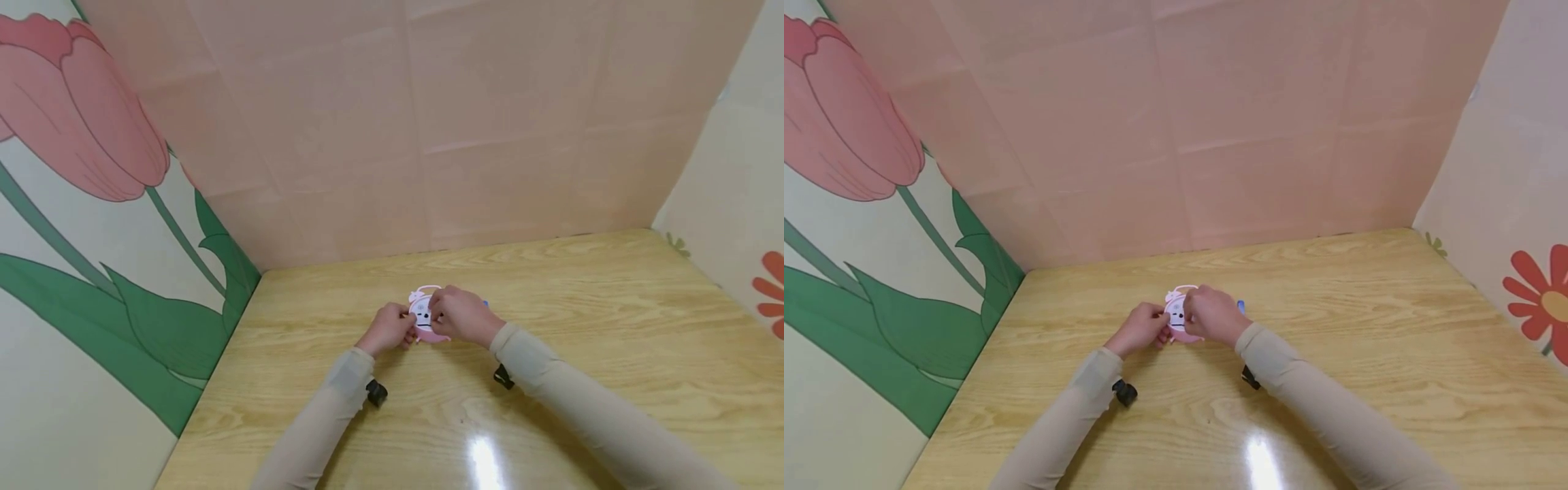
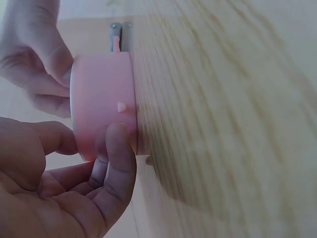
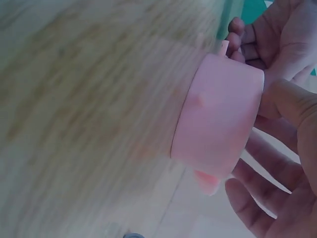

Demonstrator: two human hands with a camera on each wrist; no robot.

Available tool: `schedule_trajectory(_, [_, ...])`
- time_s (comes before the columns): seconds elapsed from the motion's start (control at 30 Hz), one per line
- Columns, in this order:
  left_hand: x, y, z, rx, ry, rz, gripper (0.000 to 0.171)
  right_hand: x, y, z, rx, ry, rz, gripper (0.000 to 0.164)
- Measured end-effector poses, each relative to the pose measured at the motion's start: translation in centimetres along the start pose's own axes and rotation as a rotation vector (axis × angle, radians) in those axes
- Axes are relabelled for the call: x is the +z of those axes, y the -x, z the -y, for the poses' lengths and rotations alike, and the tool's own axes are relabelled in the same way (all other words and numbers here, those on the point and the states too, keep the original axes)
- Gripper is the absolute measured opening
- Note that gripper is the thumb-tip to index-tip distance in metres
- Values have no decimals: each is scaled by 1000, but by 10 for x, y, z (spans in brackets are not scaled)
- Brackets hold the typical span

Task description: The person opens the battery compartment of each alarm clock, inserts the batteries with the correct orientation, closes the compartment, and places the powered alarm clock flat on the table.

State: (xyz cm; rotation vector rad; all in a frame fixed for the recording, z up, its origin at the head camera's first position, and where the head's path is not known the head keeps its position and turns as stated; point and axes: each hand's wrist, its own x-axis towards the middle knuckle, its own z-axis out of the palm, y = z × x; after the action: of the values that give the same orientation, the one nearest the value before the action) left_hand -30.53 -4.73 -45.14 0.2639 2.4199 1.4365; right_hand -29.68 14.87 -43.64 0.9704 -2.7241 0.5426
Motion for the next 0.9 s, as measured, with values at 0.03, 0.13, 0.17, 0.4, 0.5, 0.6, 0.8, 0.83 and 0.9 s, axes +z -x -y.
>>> schedule_trajectory(0.03, [0,0,0,-1,-3,-1,22,0,0,0,-15,5,-11,8])
schedule_trajectory(0.13, [0,1,-1,-11,-11,1,22,1,0,-1,-56,31,-34,11])
schedule_trajectory(0.17, [0,0,-1,-12,-14,0,22,1,0,-1,-65,40,-39,13])
schedule_trajectory(0.4, [0,-2,1,-5,-47,-12,21,5,-3,-1,-128,101,-76,20])
schedule_trajectory(0.5, [0,-2,1,-2,-41,-11,21,6,-4,-1,-127,103,-83,20])
schedule_trajectory(0.6, [1,-3,2,1,-35,-8,22,6,-4,-2,-121,95,-86,19])
schedule_trajectory(0.8, [2,-4,3,12,-37,-14,23,9,-3,-4,-116,91,-93,21])
schedule_trajectory(0.83, [2,-4,4,10,-35,-15,23,10,-3,-5,-112,85,-95,21])
schedule_trajectory(0.9, [2,-4,5,8,-32,-14,23,11,-2,-4,-102,75,-93,21])
